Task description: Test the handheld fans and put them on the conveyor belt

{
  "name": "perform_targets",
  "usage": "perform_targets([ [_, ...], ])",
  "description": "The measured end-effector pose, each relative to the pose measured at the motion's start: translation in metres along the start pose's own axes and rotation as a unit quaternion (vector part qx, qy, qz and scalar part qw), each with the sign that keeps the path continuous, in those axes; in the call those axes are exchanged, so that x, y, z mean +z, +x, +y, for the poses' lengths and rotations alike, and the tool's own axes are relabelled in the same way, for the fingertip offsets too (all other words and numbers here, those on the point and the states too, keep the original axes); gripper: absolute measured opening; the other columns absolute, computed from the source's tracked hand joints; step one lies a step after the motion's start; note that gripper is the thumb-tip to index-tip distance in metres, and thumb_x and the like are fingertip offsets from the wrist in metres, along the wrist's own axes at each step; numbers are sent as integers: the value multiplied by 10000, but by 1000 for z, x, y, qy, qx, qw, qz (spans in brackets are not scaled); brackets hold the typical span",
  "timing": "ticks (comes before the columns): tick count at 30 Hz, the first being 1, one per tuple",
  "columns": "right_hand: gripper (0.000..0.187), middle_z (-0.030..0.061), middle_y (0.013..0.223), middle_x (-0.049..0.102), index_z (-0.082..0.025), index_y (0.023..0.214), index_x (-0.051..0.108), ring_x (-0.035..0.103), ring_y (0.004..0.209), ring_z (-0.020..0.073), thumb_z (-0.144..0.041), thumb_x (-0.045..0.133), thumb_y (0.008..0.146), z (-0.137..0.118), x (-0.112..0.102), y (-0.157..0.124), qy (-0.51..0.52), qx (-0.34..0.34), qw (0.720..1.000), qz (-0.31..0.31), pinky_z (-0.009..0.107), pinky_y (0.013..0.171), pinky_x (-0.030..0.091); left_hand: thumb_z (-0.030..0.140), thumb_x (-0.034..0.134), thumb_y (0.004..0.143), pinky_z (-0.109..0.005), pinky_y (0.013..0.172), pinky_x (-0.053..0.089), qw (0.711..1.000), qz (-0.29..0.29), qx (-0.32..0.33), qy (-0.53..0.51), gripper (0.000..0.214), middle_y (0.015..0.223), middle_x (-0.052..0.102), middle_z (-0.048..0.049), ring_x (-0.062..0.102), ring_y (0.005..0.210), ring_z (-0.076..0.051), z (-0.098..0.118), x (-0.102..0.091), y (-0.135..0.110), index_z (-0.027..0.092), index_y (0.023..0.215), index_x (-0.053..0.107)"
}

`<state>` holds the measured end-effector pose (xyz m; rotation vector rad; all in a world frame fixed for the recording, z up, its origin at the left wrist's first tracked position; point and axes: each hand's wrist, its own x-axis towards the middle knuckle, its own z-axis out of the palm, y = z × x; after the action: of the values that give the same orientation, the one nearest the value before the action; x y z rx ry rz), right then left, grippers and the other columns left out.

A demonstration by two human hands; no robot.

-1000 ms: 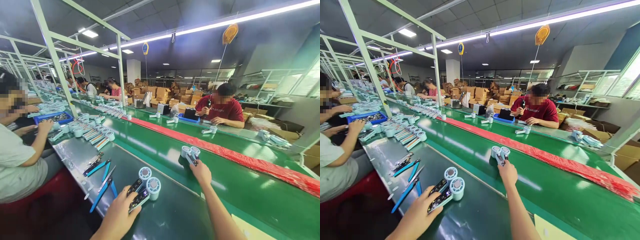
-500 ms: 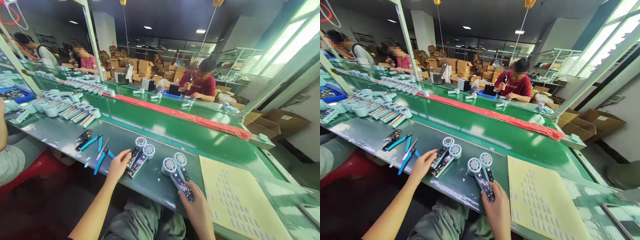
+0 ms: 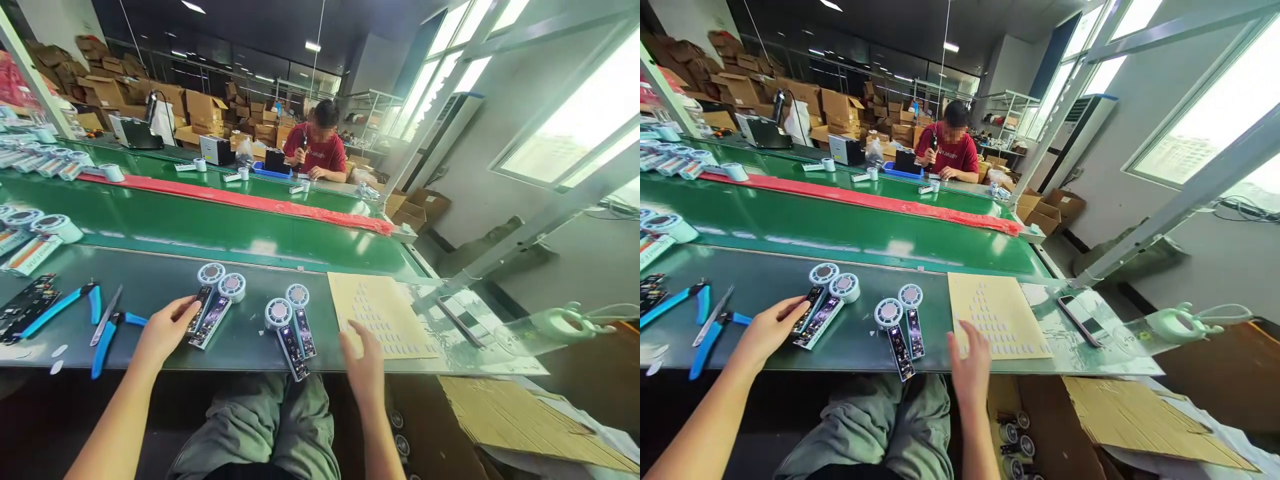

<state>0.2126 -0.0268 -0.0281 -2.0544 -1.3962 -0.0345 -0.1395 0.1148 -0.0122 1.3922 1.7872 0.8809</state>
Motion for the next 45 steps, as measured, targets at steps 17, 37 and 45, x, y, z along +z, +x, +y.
perform_targets([
  [17, 204, 131, 1002, 568, -115, 973, 614, 470, 972, 308, -147, 430, 892, 31, -5, 47, -240, -11, 961, -140, 380, 729, 356, 481, 731, 568, -325, 866, 448, 992, -58, -13, -110, 531, 1013, 679, -92, 607, 980, -273, 16, -6, -1, 170, 993, 671],
  [37, 291, -10, 663, 440, -187, 767, 480, 417, 617, 129, -465, 561, 785, -136, -32, -13, 574, 105, 805, -105, 243, 592, 375, 336, 716, 685, -221, 637, 536, 830, -119, 58, -541, 540, 964, 639, -32, 623, 775, -140, 73, 24, -88, 296, 1184, 512],
  [45, 235, -18, 700, 454, -170, 734, 553, 359, 601, 101, -354, 698, 743, -148, -20, -36, 720, 194, 662, -80, 200, 566, 327, 275, 693, 726, -239, 880, 501, 839, -189, 75, -505, 498, 1299, 479, 0, 542, 1113, -192, 82, 91, -159, 338, 1168, 473],
])
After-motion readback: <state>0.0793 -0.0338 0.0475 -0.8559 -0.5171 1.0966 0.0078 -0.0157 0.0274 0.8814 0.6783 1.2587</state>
